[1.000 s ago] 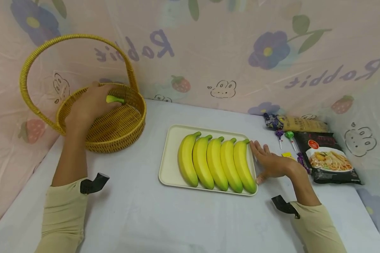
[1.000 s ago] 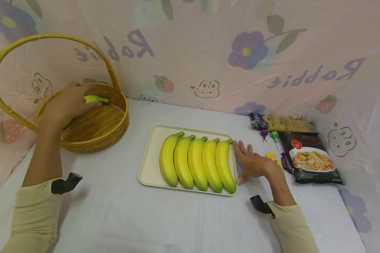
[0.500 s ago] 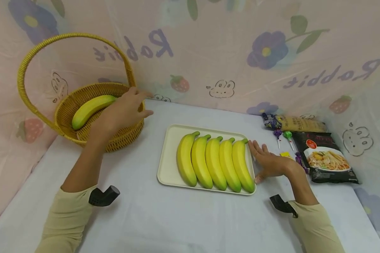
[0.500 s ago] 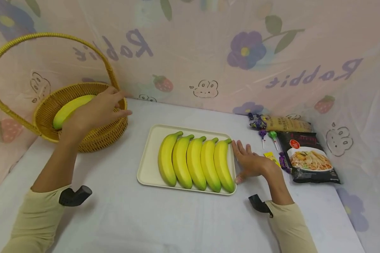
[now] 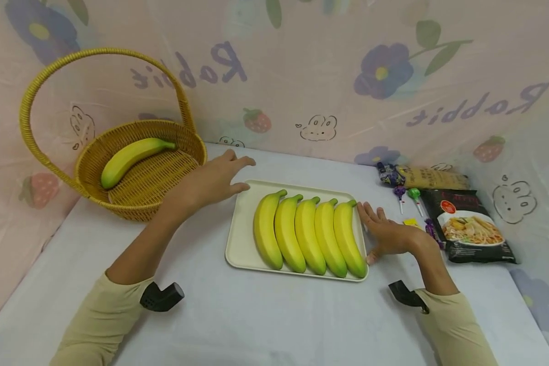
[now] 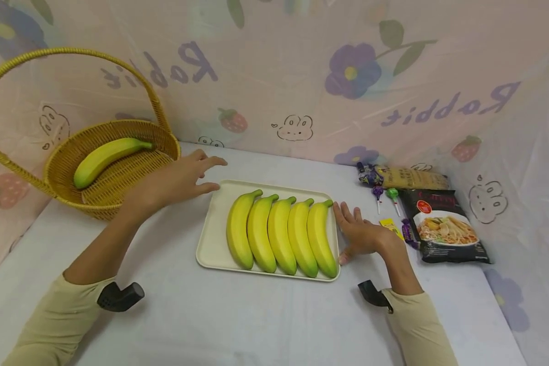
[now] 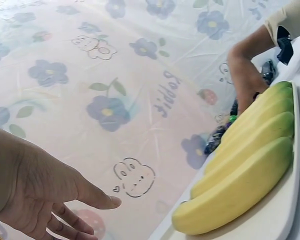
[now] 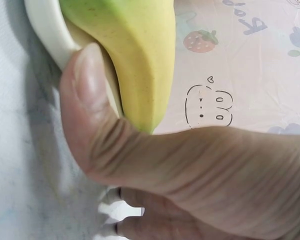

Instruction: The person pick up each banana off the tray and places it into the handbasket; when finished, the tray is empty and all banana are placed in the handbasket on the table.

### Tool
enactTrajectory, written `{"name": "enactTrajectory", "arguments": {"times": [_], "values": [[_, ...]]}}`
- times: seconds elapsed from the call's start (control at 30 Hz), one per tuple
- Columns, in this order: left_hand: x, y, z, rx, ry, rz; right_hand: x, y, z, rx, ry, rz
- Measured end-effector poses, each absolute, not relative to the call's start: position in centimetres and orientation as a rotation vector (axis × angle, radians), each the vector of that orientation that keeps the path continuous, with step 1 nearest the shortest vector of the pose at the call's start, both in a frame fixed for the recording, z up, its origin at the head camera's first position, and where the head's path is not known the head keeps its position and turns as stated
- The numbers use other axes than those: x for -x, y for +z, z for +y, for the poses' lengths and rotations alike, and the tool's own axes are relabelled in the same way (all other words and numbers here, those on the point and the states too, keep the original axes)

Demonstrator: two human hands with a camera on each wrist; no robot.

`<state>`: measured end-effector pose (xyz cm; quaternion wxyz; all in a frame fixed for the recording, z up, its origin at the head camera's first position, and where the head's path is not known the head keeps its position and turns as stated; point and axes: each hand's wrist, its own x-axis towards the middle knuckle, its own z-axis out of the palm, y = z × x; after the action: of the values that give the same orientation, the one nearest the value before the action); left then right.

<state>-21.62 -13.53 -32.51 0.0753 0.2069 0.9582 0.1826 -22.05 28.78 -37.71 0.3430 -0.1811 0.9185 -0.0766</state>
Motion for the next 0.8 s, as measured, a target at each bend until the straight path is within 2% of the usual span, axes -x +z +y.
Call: {"name": "enactTrajectory", "arguments": {"times": [0.53,0.8], "values": [[21.2,-35.2,-10.1,-0.668,0.474,2.783,22.0,-37.8,28.8,0.459,-0.212,2.382],[21.3,-36.4,-8.9,-0.609,0.476,2.697,22.2,-38.1,29.2,0.481,-0.268,2.380]]}}
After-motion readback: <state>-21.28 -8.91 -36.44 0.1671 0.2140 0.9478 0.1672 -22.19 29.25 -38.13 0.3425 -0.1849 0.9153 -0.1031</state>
